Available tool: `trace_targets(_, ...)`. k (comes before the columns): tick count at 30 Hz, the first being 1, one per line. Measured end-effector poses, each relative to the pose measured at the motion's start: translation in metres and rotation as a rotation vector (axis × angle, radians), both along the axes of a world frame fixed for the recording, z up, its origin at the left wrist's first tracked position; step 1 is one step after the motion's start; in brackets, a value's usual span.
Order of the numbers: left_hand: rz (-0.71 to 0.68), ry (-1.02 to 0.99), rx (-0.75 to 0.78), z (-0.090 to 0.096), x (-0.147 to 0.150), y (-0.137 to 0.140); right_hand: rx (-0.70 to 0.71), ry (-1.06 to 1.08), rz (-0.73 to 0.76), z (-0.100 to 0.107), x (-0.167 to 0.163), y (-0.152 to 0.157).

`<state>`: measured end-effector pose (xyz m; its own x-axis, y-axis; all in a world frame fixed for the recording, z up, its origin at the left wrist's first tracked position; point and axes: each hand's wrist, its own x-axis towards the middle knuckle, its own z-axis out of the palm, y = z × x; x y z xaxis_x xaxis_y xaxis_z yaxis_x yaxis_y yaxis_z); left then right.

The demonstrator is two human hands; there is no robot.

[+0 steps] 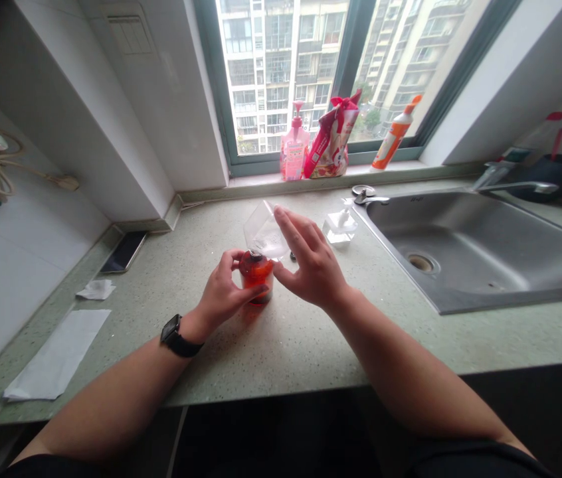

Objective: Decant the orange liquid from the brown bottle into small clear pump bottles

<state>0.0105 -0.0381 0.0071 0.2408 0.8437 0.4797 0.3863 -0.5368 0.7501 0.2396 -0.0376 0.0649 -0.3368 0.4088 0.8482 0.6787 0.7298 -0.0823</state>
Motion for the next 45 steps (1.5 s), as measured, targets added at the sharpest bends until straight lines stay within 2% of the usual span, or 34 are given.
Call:
trace_targets(22,0.002,0.046,0.054,0.000,0.000,-0.002,0.012,-0.025,0.019,0.006,-0.001,-0.005)
trace_targets(45,-0.022,0.039,0.029,-0.001,0.000,-0.002,0.055,-0.043,0.083,0.014,-0.002,-0.007)
